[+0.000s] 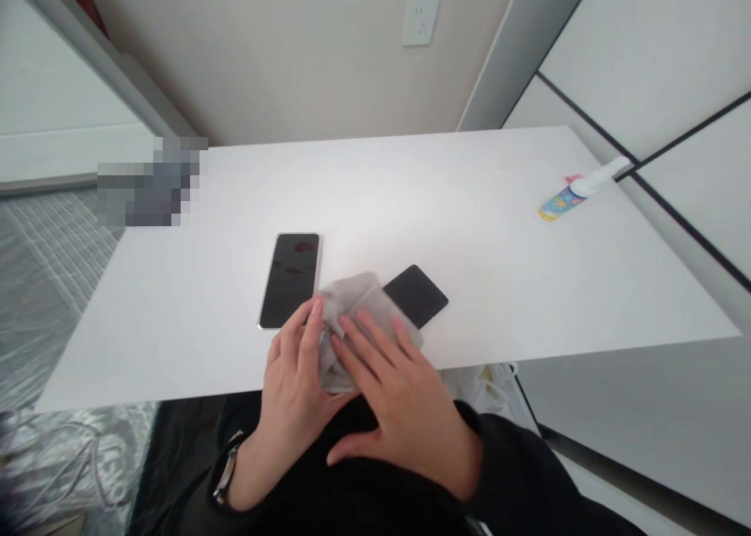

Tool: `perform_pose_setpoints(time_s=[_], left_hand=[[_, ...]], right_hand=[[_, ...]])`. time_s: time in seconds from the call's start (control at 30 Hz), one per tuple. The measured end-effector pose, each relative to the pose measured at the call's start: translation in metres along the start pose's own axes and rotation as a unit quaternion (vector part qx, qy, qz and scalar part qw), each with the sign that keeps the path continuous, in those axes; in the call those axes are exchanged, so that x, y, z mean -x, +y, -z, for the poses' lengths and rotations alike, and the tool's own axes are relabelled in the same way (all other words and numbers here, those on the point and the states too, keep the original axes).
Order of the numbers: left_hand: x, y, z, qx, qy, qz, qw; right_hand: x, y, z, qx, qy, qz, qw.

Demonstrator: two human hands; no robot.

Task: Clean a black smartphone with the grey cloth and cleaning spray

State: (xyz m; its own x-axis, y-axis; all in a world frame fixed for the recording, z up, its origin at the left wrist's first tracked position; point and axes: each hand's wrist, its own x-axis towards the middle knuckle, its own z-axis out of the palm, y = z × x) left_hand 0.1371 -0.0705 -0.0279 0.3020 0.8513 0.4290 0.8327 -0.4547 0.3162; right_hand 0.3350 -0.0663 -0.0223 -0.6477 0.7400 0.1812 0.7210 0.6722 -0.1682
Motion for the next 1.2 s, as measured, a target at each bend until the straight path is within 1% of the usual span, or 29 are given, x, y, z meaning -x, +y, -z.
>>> perform_pose_setpoints(time_s=[0.03,0.07,0.1,0.17,0.2,0.23,0.33,0.4,0.43,0.47,0.53,0.63,0.7,0.77,0.8,0.87,0.93,1.0,1.07,1.1,1.2], left_hand=[[0.0,0.0,0.0,-0.002,-0.001,-0.001,1.0],[0.0,-0.001,0.0,-0.003,-0.001,-0.002,1.0],[0.0,-0.001,0.0,-0.004,0.001,-0.003,1.0],[0.0,-0.001,-0.001,-0.003,0.005,-0.007,1.0],[0.0,-0.001,-0.002,-0.002,0.006,-0.008,1.0],[0.0,-0.001,-0.002,0.0,0.007,-0.009,1.0],[0.0,0.0,-0.002,-0.001,0.011,-0.002,1.0],[0.0,0.0,-0.002,-0.003,0.008,0.008,1.0],[0.0,0.001,-0.001,-0.001,0.003,0.01,1.0],[0.0,0.001,-0.001,0.003,-0.002,0.012,1.0],[0.0,0.001,0.0,0.01,-0.011,0.009,1.0],[0.0,0.001,0.0,0.009,-0.012,0.002,1.0],[0.0,0.0,-0.001,0.008,-0.008,-0.002,1.0],[0.0,0.0,-0.001,0.01,-0.007,0.001,1.0],[0.0,0.0,-0.001,0.011,-0.006,0.001,1.0],[0.0,0.0,-0.001,0.011,-0.005,0.002,1.0],[0.001,0.0,0.0,0.01,-0.006,0.003,1.0],[0.001,0.0,0.0,0.014,-0.011,0.005,1.0],[0.001,0.001,0.001,0.021,-0.017,0.009,1.0],[0.001,0.001,0.001,0.023,-0.018,0.009,1.0],[0.0,0.001,0.0,0.023,-0.014,0.005,1.0]], right_hand=[[0.002,0.001,0.001,-0.012,-0.013,0.026,1.0],[0.003,0.005,0.002,-0.015,-0.017,0.028,0.999],[0.004,0.01,0.003,-0.006,-0.011,0.007,1.0],[0.003,0.02,0.004,0.028,0.02,-0.059,0.998],[0.001,0.022,0.004,0.043,0.033,-0.081,0.995],[-0.001,0.02,0.003,0.05,0.037,-0.083,0.995],[-0.006,0.001,-0.002,0.028,0.012,-0.02,0.999],[-0.003,-0.011,-0.004,0.011,-0.005,0.014,1.0],[0.001,-0.013,-0.003,0.005,-0.01,0.023,1.0],[0.008,-0.01,-0.002,-0.001,-0.012,0.028,1.0],[0.024,0.007,0.003,-0.008,-0.008,0.023,1.0],[0.038,0.042,0.01,0.017,0.018,-0.044,0.999],[0.035,0.054,0.011,0.042,0.037,-0.086,0.995],[0.023,0.047,0.007,0.056,0.046,-0.095,0.993],[0.016,0.038,0.004,0.053,0.046,-0.082,0.994],[0.007,0.016,-0.002,0.034,0.033,-0.03,0.998],[0.008,-0.001,-0.005,0.009,0.014,0.032,0.999],[0.019,-0.006,-0.004,-0.005,0.014,0.065,0.998],[0.034,0.002,-0.001,-0.012,0.028,0.06,0.998],[0.04,0.008,0.001,-0.015,0.038,0.046,0.998],[0.047,0.025,0.006,-0.041,0.096,-0.029,0.994]])
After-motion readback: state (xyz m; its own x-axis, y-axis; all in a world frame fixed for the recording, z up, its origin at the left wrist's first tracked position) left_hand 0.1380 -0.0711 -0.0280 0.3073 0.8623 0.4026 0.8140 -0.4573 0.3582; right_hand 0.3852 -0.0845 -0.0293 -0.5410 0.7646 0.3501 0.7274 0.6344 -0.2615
